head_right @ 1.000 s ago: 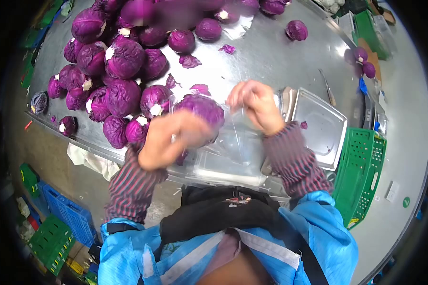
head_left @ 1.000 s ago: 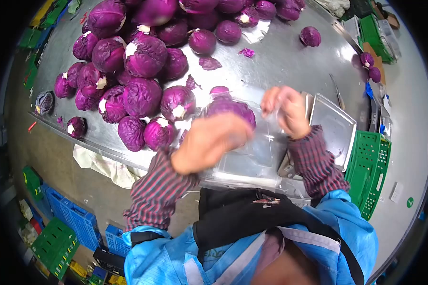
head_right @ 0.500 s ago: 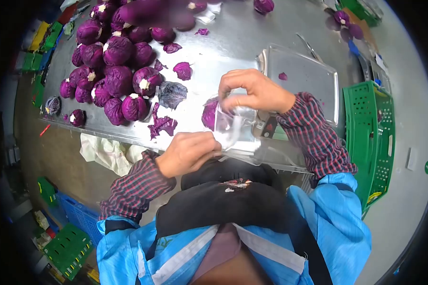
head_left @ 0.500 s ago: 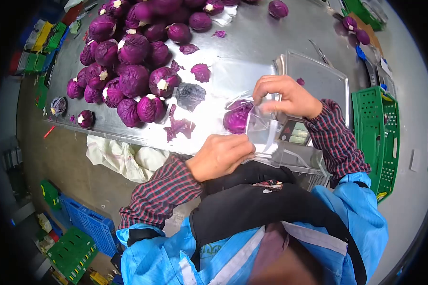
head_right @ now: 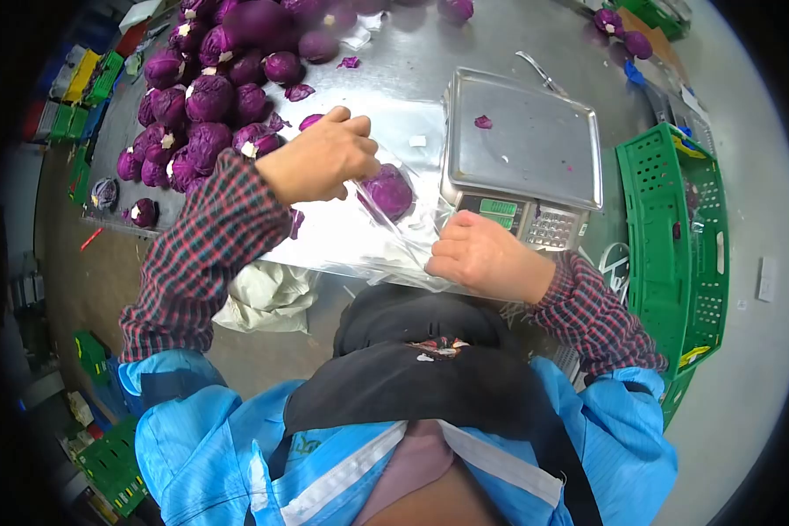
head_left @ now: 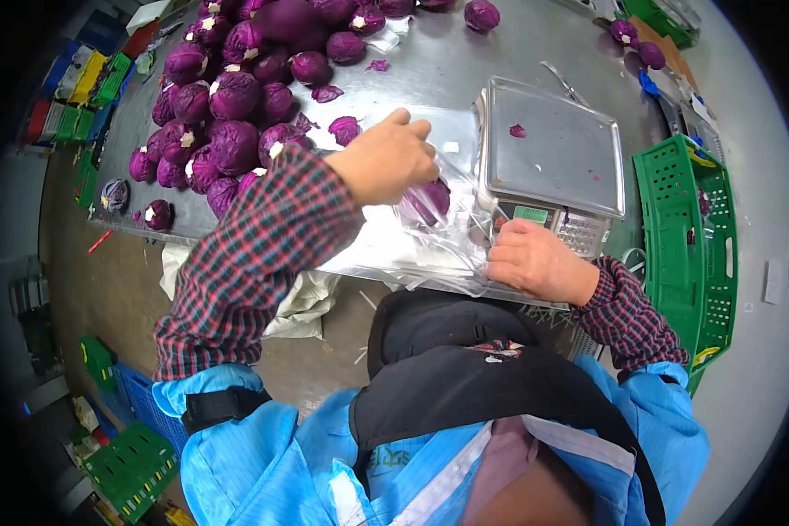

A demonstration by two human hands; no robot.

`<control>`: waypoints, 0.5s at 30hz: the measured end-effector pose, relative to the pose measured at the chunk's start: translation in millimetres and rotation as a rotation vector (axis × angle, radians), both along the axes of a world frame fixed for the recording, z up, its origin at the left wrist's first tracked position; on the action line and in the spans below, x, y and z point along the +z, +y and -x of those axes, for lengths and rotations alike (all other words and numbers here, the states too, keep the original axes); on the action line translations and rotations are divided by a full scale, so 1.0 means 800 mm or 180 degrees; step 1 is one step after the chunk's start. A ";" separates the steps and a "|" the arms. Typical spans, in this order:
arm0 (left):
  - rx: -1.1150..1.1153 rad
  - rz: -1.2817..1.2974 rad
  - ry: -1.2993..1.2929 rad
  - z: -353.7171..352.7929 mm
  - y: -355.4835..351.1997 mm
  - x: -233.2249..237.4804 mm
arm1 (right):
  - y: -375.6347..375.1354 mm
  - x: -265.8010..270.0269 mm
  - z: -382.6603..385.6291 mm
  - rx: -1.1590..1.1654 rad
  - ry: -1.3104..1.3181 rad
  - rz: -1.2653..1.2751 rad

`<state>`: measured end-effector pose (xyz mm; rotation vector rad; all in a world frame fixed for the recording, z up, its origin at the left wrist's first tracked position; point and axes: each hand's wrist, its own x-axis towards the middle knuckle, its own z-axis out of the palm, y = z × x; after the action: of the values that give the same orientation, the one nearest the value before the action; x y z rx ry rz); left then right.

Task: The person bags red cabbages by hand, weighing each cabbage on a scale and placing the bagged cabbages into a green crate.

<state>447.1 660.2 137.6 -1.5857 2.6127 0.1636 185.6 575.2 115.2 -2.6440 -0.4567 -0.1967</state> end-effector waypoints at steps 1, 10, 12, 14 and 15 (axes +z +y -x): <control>0.0007 0.0021 -0.0006 -0.002 -0.003 0.002 | -0.003 0.001 0.006 -0.0052 0.0017 -0.0084; 0.0749 0.0359 0.2783 -0.011 0.028 -0.038 | -0.043 0.030 -0.018 -0.1364 0.1254 -0.2242; 0.0781 0.0482 0.2861 -0.008 0.032 -0.039 | -0.029 0.037 -0.065 -0.2604 0.1038 -0.2442; 0.0767 0.0858 0.2925 -0.004 0.029 -0.035 | -0.018 0.017 -0.097 -0.2269 0.1137 -0.2737; 0.0753 0.0857 0.2942 -0.004 0.028 -0.037 | -0.014 0.010 -0.109 -0.1886 0.1235 -0.3022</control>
<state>450.2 682.9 107.8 -2.3467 3.1494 0.7517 272.6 564.3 123.2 -1.7301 0.4657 -0.0470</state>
